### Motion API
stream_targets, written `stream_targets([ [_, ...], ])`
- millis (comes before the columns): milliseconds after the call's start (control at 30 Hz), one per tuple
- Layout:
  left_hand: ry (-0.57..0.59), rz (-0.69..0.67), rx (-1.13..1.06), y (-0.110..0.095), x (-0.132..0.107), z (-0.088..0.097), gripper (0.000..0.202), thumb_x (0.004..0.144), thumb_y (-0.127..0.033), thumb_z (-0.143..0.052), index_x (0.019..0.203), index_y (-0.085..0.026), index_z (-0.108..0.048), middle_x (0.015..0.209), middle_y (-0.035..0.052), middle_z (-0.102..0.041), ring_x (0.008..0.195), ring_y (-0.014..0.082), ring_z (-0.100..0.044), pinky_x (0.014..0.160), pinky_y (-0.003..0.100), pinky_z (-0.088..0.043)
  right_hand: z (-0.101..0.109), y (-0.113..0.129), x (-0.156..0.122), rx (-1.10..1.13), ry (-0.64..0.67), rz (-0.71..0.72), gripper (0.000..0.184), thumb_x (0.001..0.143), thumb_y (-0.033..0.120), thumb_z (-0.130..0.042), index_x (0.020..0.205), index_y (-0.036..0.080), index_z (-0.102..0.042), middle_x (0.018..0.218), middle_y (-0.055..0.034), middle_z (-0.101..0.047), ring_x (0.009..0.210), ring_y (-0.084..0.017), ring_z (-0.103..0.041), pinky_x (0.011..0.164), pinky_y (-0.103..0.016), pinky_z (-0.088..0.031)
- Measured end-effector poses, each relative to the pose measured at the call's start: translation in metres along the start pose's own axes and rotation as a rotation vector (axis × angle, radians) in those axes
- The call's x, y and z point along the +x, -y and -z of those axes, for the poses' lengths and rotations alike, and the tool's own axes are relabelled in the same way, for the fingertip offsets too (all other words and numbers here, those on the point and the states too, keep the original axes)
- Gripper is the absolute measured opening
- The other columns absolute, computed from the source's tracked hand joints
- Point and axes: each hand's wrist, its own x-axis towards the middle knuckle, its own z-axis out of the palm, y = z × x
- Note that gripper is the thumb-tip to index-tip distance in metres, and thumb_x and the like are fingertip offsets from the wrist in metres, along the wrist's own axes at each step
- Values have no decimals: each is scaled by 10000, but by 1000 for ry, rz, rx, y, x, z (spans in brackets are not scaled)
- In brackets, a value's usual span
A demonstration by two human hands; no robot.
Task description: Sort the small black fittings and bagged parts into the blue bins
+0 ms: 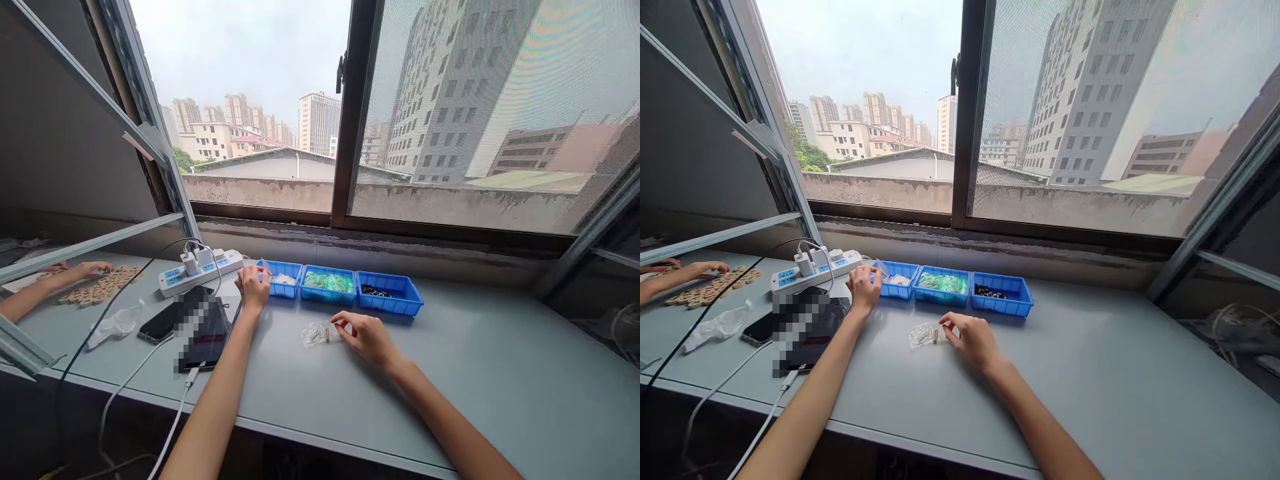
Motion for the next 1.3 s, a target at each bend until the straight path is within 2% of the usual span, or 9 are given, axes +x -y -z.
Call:
stream_targets([
  [200,21,19,45,0,-2,0,118,760,-180,-475,672,-178,-553,1083,166,-549,1133,339,-452,1001,515,-298,-1,9,0,5,16,0,198,855,267,-517,1001,223,-644,945,-14,-665,646,-138,-588,635,-261,-423],
  [367,8,-12,38,-8,-3,6,183,774,-255,-542,935,-172,-565,1145,177,-522,1171,345,-422,983,510,-313,0,13,0,-3,77,-14,234,825,296,-589,1039,219,-642,1017,-40,-638,768,-170,-600,692,-283,-458],
  [500,25,-273,2,-28,-15,14,148,809,-297,-540,914,-200,-578,1098,119,-564,1055,285,-496,899,429,-390,1,10,1,36,92,-51,260,826,279,-604,1075,210,-630,1075,-52,-619,873,-194,-600,770,-314,-474],
  [567,94,-481,-30,-39,-26,16,119,837,-288,-514,778,-210,-583,961,77,-606,977,245,-530,866,386,-409,-1,7,1,53,84,-18,280,836,258,-594,1112,212,-616,1119,-60,-612,978,-215,-571,847,-344,-459],
  [667,248,-745,-87,-53,-46,15,258,869,-279,-482,636,-199,-557,803,42,-605,815,187,-568,777,327,-442,-5,3,2,75,84,53,300,857,244,-574,1155,217,-595,1151,-63,-612,1047,-227,-531,928,-390,-418],
  [767,417,-868,-146,-62,-61,13,281,874,-283,-496,620,-187,-571,746,26,-588,664,131,-562,645,256,-451,-7,0,3,80,83,66,277,848,249,-593,1122,209,-604,1105,-67,-626,1025,-234,-533,919,-404,-419],
  [933,501,-893,-173,-67,-66,14,273,867,-285,-524,623,-179,-584,718,18,-581,617,117,-564,568,230,-443,-6,-1,5,90,54,18,283,781,218,-663,1058,176,-623,994,-80,-632,943,-234,-564,833,-370,-448],
  [1167,499,-836,-173,-61,-58,17,275,868,-336,-539,652,-178,-603,745,9,-584,601,99,-565,571,212,-461,1,6,4,238,115,-59,337,757,187,-617,1090,230,-595,826,12,-652,623,-142,-578,649,-274,-449],
  [1300,481,-840,-169,-60,-59,14,291,869,-353,-547,641,-179,-598,744,11,-587,612,102,-574,567,207,-457,2,7,4,243,106,-27,191,762,181,-590,947,229,-601,802,26,-661,630,-139,-585,619,-252,-432],
])
